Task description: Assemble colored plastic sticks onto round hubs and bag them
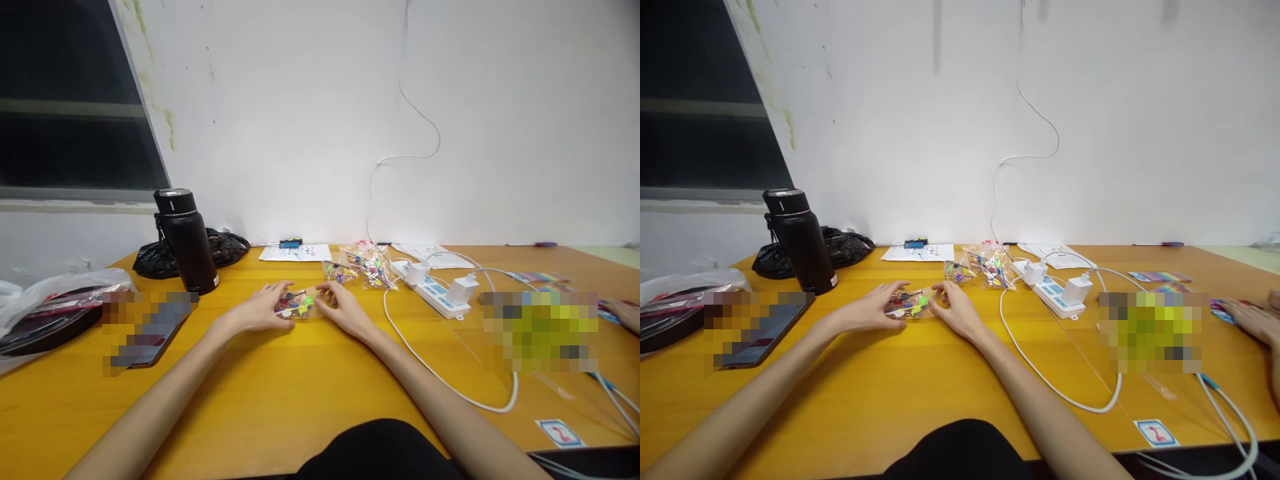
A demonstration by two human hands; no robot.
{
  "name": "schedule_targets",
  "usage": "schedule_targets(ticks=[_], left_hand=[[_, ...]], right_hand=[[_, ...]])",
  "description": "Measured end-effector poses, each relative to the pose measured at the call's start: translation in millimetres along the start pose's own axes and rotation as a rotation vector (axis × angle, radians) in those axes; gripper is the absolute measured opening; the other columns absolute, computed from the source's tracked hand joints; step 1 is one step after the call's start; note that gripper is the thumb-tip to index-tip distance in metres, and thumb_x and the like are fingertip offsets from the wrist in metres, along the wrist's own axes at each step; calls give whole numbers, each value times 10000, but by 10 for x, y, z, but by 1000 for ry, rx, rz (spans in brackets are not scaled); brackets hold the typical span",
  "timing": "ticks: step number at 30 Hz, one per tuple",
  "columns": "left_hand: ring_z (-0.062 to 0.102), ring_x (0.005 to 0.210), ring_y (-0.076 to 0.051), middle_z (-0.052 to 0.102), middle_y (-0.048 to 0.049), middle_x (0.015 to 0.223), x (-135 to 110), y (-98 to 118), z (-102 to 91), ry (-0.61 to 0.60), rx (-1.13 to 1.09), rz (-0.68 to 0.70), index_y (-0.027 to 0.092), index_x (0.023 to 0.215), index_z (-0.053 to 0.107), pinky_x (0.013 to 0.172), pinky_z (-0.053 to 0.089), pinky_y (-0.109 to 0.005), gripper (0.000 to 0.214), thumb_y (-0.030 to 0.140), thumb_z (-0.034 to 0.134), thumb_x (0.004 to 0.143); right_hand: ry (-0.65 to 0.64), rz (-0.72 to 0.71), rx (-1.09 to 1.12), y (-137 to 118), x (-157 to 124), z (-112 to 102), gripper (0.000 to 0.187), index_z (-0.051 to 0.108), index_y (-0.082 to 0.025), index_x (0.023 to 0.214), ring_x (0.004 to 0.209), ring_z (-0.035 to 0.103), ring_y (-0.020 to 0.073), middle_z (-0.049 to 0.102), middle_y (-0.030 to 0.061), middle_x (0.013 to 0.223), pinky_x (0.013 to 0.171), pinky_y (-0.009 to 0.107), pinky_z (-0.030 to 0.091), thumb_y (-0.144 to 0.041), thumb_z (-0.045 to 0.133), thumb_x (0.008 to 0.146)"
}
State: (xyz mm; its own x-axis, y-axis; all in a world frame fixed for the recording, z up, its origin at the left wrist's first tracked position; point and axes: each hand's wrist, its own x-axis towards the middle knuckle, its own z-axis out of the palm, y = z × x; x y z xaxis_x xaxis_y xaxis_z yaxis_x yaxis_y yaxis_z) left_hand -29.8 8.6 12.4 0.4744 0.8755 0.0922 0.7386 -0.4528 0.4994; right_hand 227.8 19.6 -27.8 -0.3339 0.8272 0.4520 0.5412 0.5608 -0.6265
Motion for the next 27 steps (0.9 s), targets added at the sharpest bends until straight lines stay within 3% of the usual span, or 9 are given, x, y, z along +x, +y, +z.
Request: schedule_targets(ticks=[4, 8, 12, 18, 22, 27], left_hand=[[567, 1246, -368, 592, -153, 1358, -9, -86, 143, 116, -32, 34, 243, 1436, 473, 1039, 448, -488, 731, 475, 692, 778], [544, 1278, -342, 592, -126, 1374, -33, -171, 183, 250, -31, 91, 237, 1413, 480, 1065, 432, -472, 682, 409, 696, 790], [539, 1260, -326, 594, -109, 1363, -44, -145, 167, 342, 48, 130, 237, 1402, 476, 1058, 433, -480, 631, 330, 675, 809], [499, 1286, -283, 566, -78, 1392, -62, -43, 145, 425, 35, 219, 258, 1416, 446, 1076, 436, -452, 645, 235, 672, 812], [481, 1299, -279, 559, -81, 1382, -73, -17, 118, 453, -13, 286, 270, 1422, 441, 1076, 445, -451, 636, 206, 669, 831], [465, 1311, -275, 546, -81, 1387, -91, 10, 92, 436, -4, 361, 295, 1459, 405, 1076, 449, -454, 674, 189, 675, 851]], right_hand=[[12, 2, -13, 44, -3, 18, 341, 578, -182, 1191, 813, 589, 160, 645, 54, 1039, 792, 312, 489, -271, 640, 869], [31, 5, 26, 69, 3, 26, 384, 561, -177, 1228, 759, 587, 136, 633, 54, 1030, 751, 290, 495, -165, 586, 845], [78, 28, 58, -9, 13, 6, 287, 582, -188, 1195, 780, 600, 148, 639, 41, 967, 725, 284, 487, -248, 569, 915], [160, -5, 60, -124, 33, -55, 127, 641, -193, 1008, 805, 592, 165, 645, 36, 924, 728, 290, 467, -285, 579, 945], [204, -68, 37, -128, 40, -108, 163, 709, -209, 973, 840, 594, 178, 637, 51, 957, 762, 307, 474, -278, 561, 972], [268, -244, -82, -143, 42, -147, 130, 749, -231, 967, 986, 605, 233, 679, 70, 996, 918, 397, 478, -280, 628, 960]])
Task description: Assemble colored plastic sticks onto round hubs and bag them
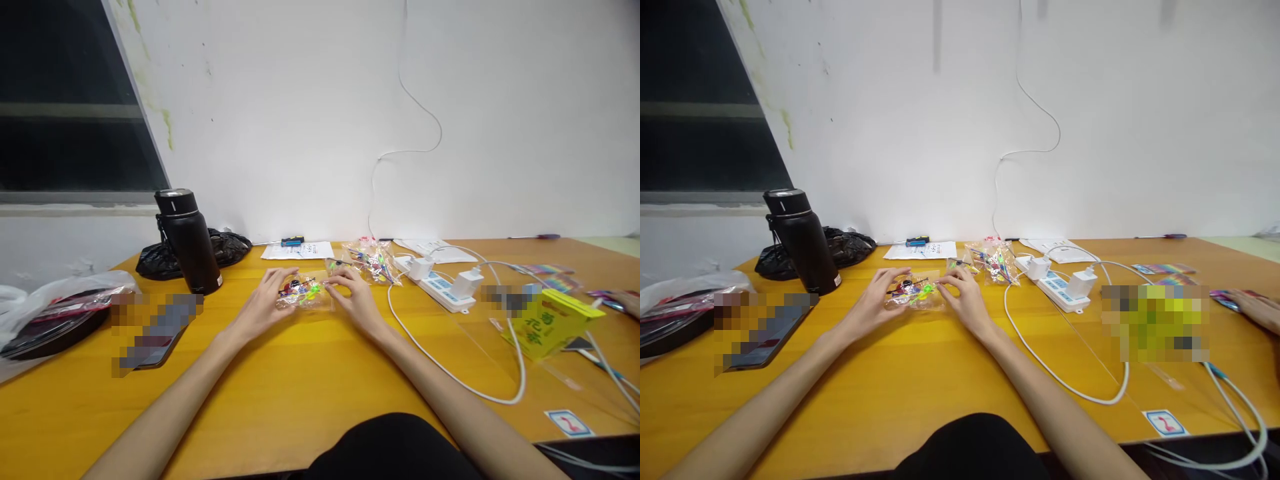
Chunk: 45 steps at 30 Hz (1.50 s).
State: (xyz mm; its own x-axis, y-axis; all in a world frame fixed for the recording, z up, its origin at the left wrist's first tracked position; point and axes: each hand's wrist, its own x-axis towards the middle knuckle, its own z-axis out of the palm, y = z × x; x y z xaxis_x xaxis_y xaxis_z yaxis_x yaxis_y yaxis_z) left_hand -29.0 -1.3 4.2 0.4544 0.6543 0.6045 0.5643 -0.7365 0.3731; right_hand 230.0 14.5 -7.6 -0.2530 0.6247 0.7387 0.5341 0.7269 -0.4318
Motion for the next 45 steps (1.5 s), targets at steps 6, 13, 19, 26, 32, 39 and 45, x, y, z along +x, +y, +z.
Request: schedule_targets(ticks=[6, 13, 19, 26, 32, 39, 45], left_hand=[[434, 1322, -274, 540, -70, 1402, 2, 17, -6, 24, -14, 29, 302, 1461, 401, 1118, 415, -478, 693, 156, 675, 841], [481, 1286, -268, 554, -63, 1383, 7, 48, 18, 65, -132, -62, 305, 1405, 460, 1091, 436, -472, 629, 165, 667, 827], [433, 1390, -290, 470, -95, 1469, 20, 73, 27, 137, -155, -102, 281, 1422, 434, 1171, 343, -499, 671, 257, 712, 812], [480, 1382, -286, 458, -111, 1511, 29, 37, 82, 124, -499, -259, 285, 1437, 424, 1154, 392, -480, 722, 307, 759, 798], [592, 1277, -285, 549, -113, 1435, 41, 99, 62, 82, -773, -337, 325, 1503, 342, 1102, 457, -482, 826, 331, 779, 802], [603, 1254, -318, 581, -118, 1390, 33, 130, 30, 63, -821, -373, 353, 1505, 377, 1116, 432, -550, 840, 311, 802, 782], [627, 1225, -312, 563, -122, 1419, 26, 145, 20, 10, -894, -385, 323, 1482, 406, 1096, 460, -531, 826, 306, 816, 765]], right_hand=[[-62, -109, 16, -24, 10, -6, 234, 728, -280, 1180, 1129, 643, 247, 740, 52, 1174, 1034, 456, 481, -279, 628, 968], [-268, -30, 182, -78, 1, -45, 454, 594, -345, 1393, 1315, 579, 245, 621, 29, 1417, 1133, 478, 432, -262, 647, 950], [-281, 35, 165, -67, -7, -47, 381, 687, -296, 1269, 1178, 651, 264, 711, 68, 1253, 1048, 466, 486, -266, 720, 891], [-197, 44, 189, -47, 0, -36, 232, 759, -246, 1108, 1038, 687, 232, 732, 70, 1110, 955, 407, 534, -326, 716, 895], [-188, 140, 309, -146, 16, -75, 265, 776, -239, 1090, 1000, 686, 205, 692, 74, 1089, 800, 323, 595, -394, 711, 885], [-275, 197, 442, -172, 5, -60, 348, 770, -236, 1128, 1121, 666, 245, 706, 95, 1202, 861, 361, 597, -398, 778, 820], [-324, 222, 448, -134, -39, -3, 433, 741, -213, 1188, 947, 706, 218, 757, 75, 1116, 914, 393, 567, -390, 799, 797]])
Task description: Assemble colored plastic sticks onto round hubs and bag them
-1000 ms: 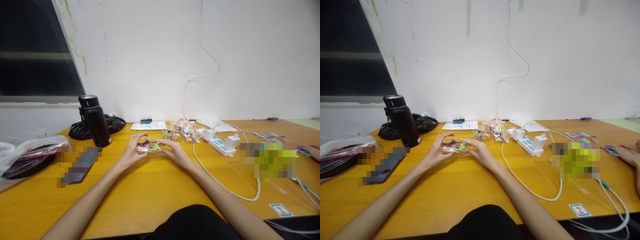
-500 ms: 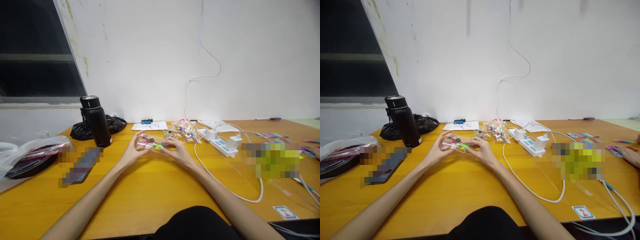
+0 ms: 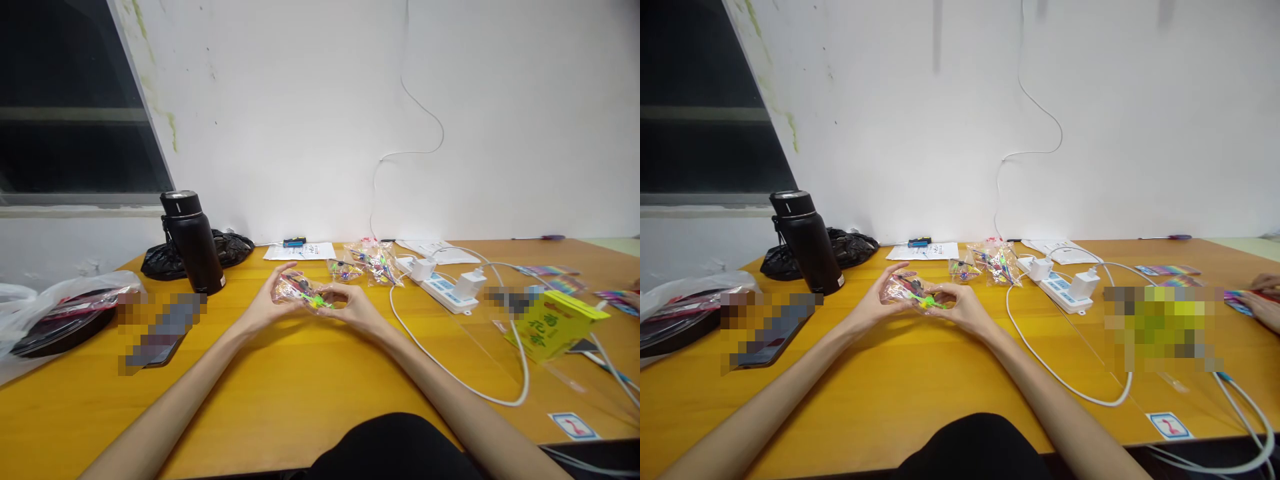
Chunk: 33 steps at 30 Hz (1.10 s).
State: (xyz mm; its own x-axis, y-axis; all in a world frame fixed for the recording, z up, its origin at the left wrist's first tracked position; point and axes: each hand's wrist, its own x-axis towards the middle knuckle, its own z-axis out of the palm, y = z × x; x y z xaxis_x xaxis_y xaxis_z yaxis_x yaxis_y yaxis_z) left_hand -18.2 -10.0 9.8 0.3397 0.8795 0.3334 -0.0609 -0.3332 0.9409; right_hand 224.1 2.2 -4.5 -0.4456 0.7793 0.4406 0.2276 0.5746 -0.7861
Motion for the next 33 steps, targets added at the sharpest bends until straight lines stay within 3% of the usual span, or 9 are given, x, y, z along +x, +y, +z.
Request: schedule_targets(ticks=[6, 10, 21, 26, 33], left_hand=[[629, 1235, -308, 526, -117, 1477, 5, -15, -25, -38, -144, -68, 357, 1485, 387, 1054, 511, -486, 835, 298, 820, 774], [607, 1263, -329, 474, -123, 1530, 20, -28, -39, -11, -257, -108, 347, 1454, 438, 1006, 549, -504, 675, 332, 739, 850], [634, 1177, -254, 538, -80, 1440, 52, -37, -146, 107, -309, -104, 367, 1469, 433, 985, 570, -465, 694, 288, 719, 842], [662, 979, -173, 583, -58, 1301, 74, -59, -230, 167, -339, -108, 349, 1446, 474, 965, 578, -461, 666, 272, 712, 829], [640, 1096, -206, 525, -45, 1436, 97, -58, -332, 221, -368, -87, 339, 1374, 535, 966, 580, -453, 568, 259, 704, 838]], right_hand=[[36, 8, -11, -42, 12, -71, 335, 774, -216, 1099, 1006, 716, 244, 756, 87, 1137, 872, 378, 574, -411, 767, 827], [62, -28, 20, -56, 36, -86, 279, 792, -226, 1039, 1088, 693, 252, 753, 87, 1130, 926, 403, 570, -406, 760, 829], [226, 32, 150, 21, 110, -166, 255, 806, -255, 994, 1143, 671, 254, 753, 68, 1143, 1037, 441, 523, -403, 796, 786], [273, 145, 263, 23, 114, -209, 371, 782, -218, 1052, 1025, 722, 262, 763, 81, 1094, 1023, 482, 532, -458, 795, 770], [411, 242, 316, 160, 144, -289, 394, 761, -197, 1014, 935, 748, 254, 752, 78, 1082, 1015, 458, 540, -460, 828, 729]])
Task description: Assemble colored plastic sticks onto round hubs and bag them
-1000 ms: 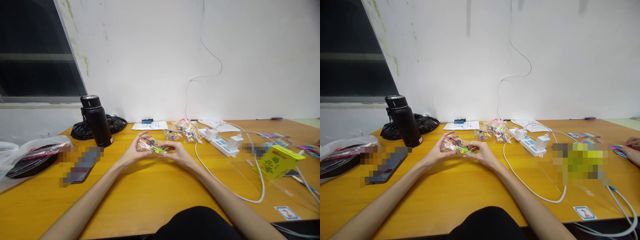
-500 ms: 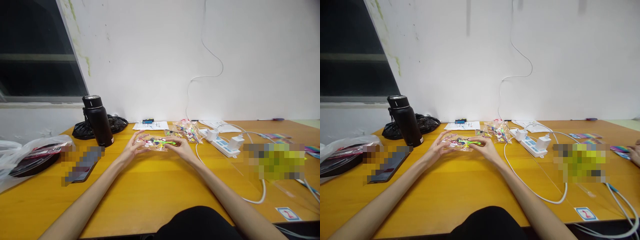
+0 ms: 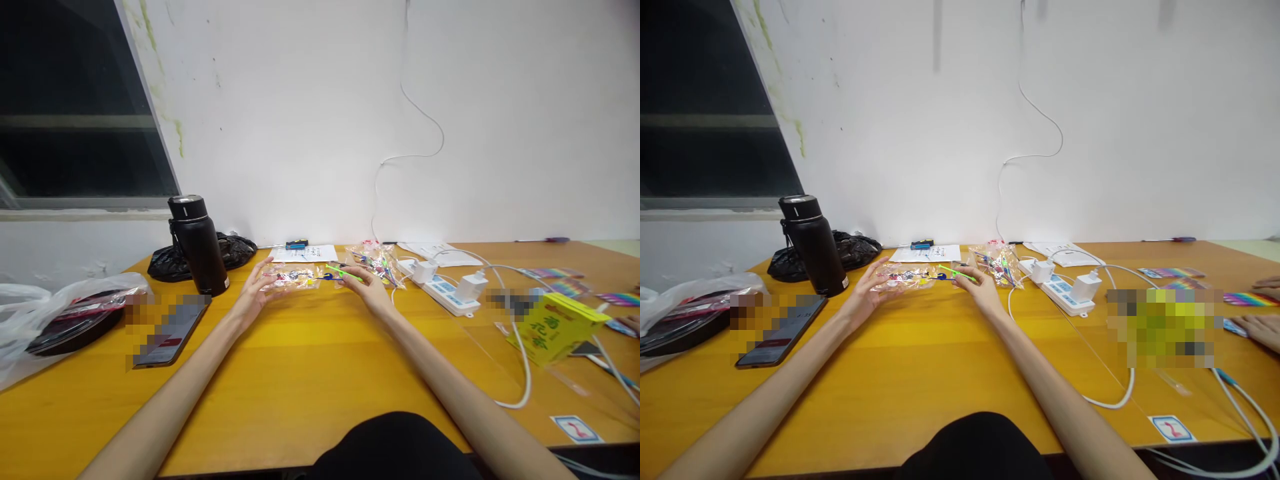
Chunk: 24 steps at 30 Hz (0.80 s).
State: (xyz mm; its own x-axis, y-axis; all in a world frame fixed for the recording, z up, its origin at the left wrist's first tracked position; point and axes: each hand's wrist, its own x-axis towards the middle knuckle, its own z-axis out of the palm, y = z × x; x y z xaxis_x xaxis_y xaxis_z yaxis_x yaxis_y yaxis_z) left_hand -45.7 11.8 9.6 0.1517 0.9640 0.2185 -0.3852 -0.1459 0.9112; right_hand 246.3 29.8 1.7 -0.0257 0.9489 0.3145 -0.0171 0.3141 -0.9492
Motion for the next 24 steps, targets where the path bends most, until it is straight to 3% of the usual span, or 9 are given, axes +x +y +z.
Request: schedule_targets(ticks=[9, 17, 19, 24], left_hand=[[684, 1072, -222, 634, -51, 1294, 74, 10, -102, 161, -100, 44, 304, 1344, 541, 965, 578, -462, 589, 198, 737, 798], [682, 1107, -227, 653, -62, 1294, 83, -2, -129, 199, -168, 59, 290, 1347, 534, 1025, 544, -482, 581, 172, 718, 808], [679, 1112, -224, 637, -64, 1335, 73, 4, -113, 189, -170, 47, 292, 1353, 531, 1026, 542, -478, 586, 173, 717, 810], [660, 1143, -227, 555, -64, 1464, 13, 22, -24, 80, -141, 21, 303, 1367, 533, 1000, 552, -450, 572, 199, 699, 830]], right_hand=[[34, 19, 82, 96, 56, -33, 368, 748, -182, 980, 901, 737, 212, 735, 70, 1096, 974, 380, 558, -444, 814, 731], [46, 71, 26, 68, 46, -35, 229, 727, -200, 892, 870, 715, 190, 731, 41, 1024, 911, 352, 572, -345, 738, 715], [-30, 82, -56, 57, 15, -23, 183, 722, -201, 867, 894, 707, 191, 731, 37, 1002, 899, 345, 568, -324, 704, 733], [-399, 79, -269, 56, -109, 33, 160, 714, -192, 922, 919, 714, 213, 742, 52, 966, 874, 364, 561, -273, 644, 803]])
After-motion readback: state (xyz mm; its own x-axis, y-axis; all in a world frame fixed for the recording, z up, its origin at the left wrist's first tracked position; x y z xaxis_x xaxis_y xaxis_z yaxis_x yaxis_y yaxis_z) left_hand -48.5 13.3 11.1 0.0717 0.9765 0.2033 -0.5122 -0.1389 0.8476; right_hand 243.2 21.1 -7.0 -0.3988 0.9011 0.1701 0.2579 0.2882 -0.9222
